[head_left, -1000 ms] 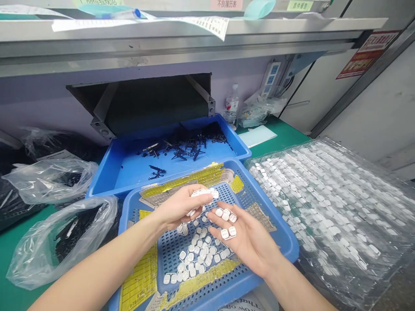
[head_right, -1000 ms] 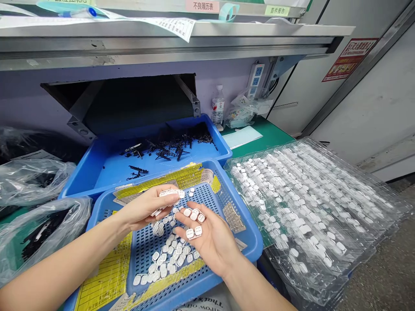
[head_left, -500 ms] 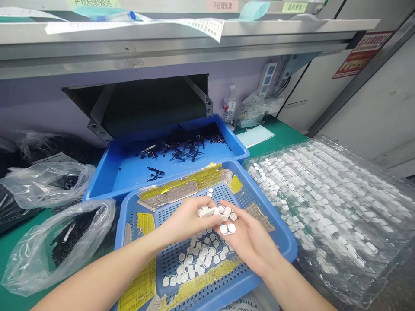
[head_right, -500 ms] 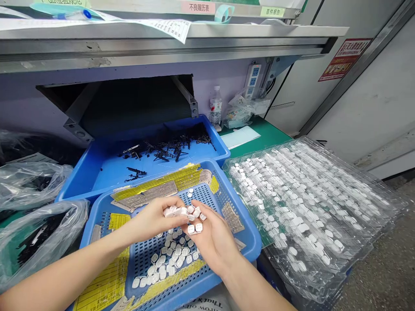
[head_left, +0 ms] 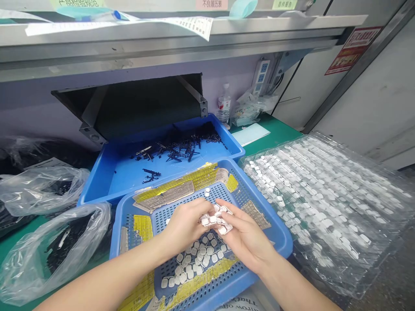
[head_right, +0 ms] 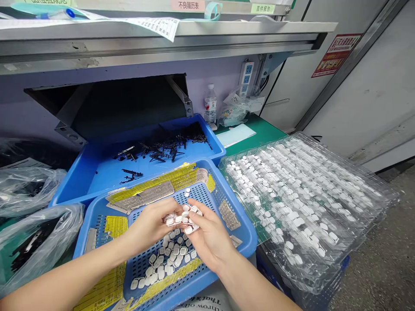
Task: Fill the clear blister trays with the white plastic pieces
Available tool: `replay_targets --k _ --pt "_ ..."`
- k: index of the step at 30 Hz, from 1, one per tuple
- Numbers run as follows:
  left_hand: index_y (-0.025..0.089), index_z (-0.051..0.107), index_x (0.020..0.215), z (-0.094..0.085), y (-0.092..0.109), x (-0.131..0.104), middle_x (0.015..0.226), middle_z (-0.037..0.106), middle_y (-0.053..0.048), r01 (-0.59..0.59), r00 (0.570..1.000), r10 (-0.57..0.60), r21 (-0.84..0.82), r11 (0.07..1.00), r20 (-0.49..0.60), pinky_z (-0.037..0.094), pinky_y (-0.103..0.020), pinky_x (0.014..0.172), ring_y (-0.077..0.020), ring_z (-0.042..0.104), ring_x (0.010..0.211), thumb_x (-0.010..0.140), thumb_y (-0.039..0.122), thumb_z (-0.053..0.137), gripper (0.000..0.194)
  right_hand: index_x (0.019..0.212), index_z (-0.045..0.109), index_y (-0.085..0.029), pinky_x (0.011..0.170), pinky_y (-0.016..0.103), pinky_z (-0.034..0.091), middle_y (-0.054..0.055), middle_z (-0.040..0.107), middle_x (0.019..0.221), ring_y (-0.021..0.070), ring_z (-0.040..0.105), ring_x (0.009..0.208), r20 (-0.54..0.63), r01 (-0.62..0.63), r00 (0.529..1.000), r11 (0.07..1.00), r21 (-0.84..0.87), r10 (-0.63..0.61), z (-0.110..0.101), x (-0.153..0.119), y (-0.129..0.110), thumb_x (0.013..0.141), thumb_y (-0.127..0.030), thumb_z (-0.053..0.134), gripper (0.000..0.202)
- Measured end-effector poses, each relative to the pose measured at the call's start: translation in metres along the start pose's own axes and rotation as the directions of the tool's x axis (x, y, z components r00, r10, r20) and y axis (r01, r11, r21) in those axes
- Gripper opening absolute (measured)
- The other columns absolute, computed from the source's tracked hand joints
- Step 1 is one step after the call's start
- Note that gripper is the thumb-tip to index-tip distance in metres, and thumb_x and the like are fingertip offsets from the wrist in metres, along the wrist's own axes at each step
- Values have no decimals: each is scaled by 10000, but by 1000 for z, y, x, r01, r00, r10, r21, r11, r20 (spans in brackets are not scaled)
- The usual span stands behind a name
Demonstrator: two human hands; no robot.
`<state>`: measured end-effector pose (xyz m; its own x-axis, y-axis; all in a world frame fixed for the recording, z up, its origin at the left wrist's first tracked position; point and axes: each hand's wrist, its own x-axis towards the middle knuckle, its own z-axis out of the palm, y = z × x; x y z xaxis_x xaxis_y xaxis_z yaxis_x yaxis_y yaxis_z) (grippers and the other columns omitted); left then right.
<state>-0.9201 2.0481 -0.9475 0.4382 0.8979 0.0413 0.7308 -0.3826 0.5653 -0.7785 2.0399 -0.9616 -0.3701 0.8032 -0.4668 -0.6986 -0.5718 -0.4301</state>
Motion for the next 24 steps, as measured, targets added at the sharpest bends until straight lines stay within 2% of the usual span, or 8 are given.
replay_targets --k 6,9,13,20,24 --pt "180 528 705 -11 1 2 691 549 17 -19 998 24 -92 996 51 352 -206 560 -108 490 640 738 312 530 137 939 576 -137 738 266 414 50 598 806 121 558 741 30 -8 1000 1000 -24 9 -1 -2 0 630 -74 608 317" --pt "184 532 713 -15 -2 3 716 569 19 39 996 -24 -190 981 82 368 -214 588 -112 506 667 732 346 531 163 938 571 -134 718 255 411 58 601 808 116 561 724 34 -16 999 999 -33 17 -1 -3 -1 626 -67 606 321" --pt "182 534 697 -18 -3 5 726 578 21 135 988 -108 -256 957 114 378 -232 621 -120 515 689 720 377 533 197 927 570 -141 779 274 388 57 613 842 125 567 771 50 -18 999 998 -53 21 0 -3 -1 606 -49 598 334" --pt "187 533 726 -22 -1 6 773 595 20 163 985 -142 -283 945 96 379 -249 667 -124 521 734 723 378 526 190 928 569 -131 862 331 353 66 622 836 157 572 833 53 -5 999 999 -49 8 0 -3 -1 606 -25 553 339" --pt "186 532 713 -25 0 6 763 585 23 201 977 -164 -346 916 134 374 -241 664 -119 508 729 720 396 523 210 949 558 -120 873 351 359 80 616 896 171 566 871 70 -4 998 1000 -11 4 -2 -3 -1 601 -1 512 370"
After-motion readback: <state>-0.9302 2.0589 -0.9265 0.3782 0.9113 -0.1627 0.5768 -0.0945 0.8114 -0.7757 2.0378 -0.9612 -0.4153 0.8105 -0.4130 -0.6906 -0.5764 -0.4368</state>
